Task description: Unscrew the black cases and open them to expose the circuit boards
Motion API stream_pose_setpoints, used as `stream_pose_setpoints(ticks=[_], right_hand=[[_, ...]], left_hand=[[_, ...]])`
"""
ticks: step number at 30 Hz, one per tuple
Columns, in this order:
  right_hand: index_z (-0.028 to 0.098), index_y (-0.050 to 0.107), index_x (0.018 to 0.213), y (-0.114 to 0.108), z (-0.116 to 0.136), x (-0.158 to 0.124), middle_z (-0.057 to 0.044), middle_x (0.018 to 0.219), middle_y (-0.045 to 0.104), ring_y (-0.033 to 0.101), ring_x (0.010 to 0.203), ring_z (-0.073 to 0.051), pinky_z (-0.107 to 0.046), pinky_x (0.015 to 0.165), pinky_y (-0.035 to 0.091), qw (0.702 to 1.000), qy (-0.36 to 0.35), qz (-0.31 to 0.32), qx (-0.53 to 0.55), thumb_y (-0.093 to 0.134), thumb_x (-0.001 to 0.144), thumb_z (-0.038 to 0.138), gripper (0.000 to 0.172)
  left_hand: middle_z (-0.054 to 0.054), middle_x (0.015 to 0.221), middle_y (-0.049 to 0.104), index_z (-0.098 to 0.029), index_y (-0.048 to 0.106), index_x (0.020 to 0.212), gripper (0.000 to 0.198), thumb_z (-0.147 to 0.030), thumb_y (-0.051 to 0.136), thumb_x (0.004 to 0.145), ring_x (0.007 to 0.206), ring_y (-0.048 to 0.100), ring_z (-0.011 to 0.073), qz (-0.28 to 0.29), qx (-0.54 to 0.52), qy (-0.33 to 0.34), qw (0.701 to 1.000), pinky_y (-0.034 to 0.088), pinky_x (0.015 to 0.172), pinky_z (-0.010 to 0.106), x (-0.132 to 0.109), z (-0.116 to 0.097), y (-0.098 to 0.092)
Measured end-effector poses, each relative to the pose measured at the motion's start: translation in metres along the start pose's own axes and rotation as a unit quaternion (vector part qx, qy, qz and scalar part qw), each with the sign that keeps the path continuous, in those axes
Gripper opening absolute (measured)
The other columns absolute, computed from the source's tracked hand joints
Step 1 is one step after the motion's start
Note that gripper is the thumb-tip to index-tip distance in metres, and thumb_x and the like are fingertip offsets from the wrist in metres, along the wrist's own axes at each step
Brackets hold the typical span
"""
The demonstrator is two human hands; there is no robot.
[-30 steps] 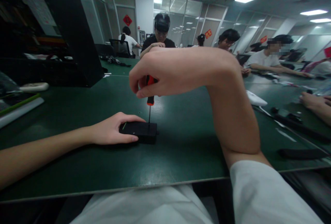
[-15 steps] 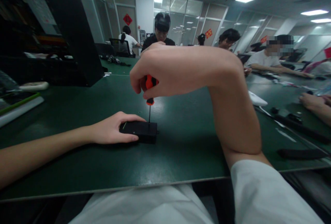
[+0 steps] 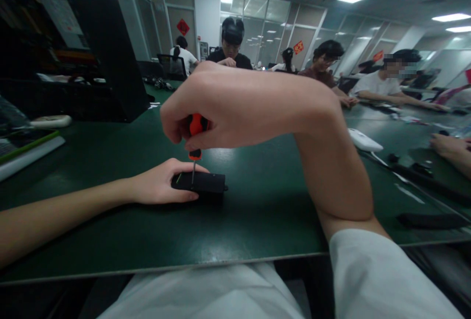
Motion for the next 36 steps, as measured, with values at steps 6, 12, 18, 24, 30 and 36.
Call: stream_pose_setpoints(ticks=[6,12,18,24,30,36], right_hand=[[0.023,0.070,0.106,0.003,0.002,0.002,0.006,0.104,0.067,0.059,0.089,-0.005,-0.020,0.083,0.050,1.000,-0.018,-0.002,-0.003,0.051,0.099,0.033,0.023],[0.022,0.070,0.106,0.001,0.004,0.001,0.006,0.110,0.064,0.057,0.094,-0.005,-0.020,0.083,0.049,0.999,-0.031,0.008,-0.010,0.050,0.098,0.032,0.023],[0.020,0.069,0.107,0.003,0.006,0.002,0.004,0.101,0.063,0.057,0.087,-0.005,-0.019,0.076,0.047,0.999,-0.025,-0.011,-0.046,0.051,0.098,0.044,0.031],[0.016,0.069,0.107,0.001,-0.003,0.000,0.002,0.082,0.063,0.058,0.075,-0.007,-0.023,0.072,0.048,0.991,0.069,-0.060,-0.095,0.043,0.097,0.061,0.053],[0.022,0.065,0.109,0.000,-0.002,-0.001,0.007,0.096,0.063,0.055,0.080,-0.004,-0.019,0.070,0.045,0.999,-0.025,-0.028,-0.021,0.053,0.099,0.035,0.021],[0.019,0.064,0.114,0.000,-0.001,-0.001,0.004,0.092,0.063,0.055,0.075,-0.007,-0.024,0.071,0.044,0.997,0.010,-0.053,-0.061,0.048,0.097,0.055,0.043]], left_hand=[[0.006,0.109,0.074,-0.016,0.065,0.126,0.049,-0.042,0.073,0.085,0.096,0.069,0.0253,-0.003,0.003,0.000,1.000,0.050,0.082,0.031,0.000,-0.001,0.000],[0.010,0.127,0.069,-0.017,0.063,0.129,0.044,-0.031,0.070,0.089,0.116,0.064,0.0255,-0.078,-0.003,0.105,0.991,0.047,0.101,0.035,-0.002,-0.006,-0.002],[0.008,0.106,0.075,-0.015,0.075,0.095,0.015,-0.017,0.060,0.096,0.100,0.069,0.0175,-0.150,-0.034,0.205,0.967,0.051,0.093,0.027,-0.004,-0.018,-0.001],[0.007,0.101,0.075,-0.014,0.078,0.091,0.014,-0.014,0.064,0.094,0.094,0.070,0.0150,-0.161,-0.035,0.202,0.966,0.052,0.089,0.022,-0.004,-0.021,-0.001],[0.009,0.098,0.075,-0.013,0.078,0.090,0.014,-0.014,0.065,0.093,0.092,0.070,0.0163,-0.163,-0.027,0.207,0.964,0.053,0.085,0.024,-0.004,-0.019,-0.001],[0.008,0.097,0.076,-0.015,0.078,0.089,0.013,-0.014,0.066,0.093,0.092,0.071,0.0176,-0.167,-0.034,0.211,0.963,0.054,0.086,0.026,-0.003,-0.020,-0.001]])
Point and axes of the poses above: each hand's wrist, its own x-axis towards the middle knuckle, its own y-axis out of the palm, z = x × y, the point moved 3 cm from there along x, towards the middle knuckle
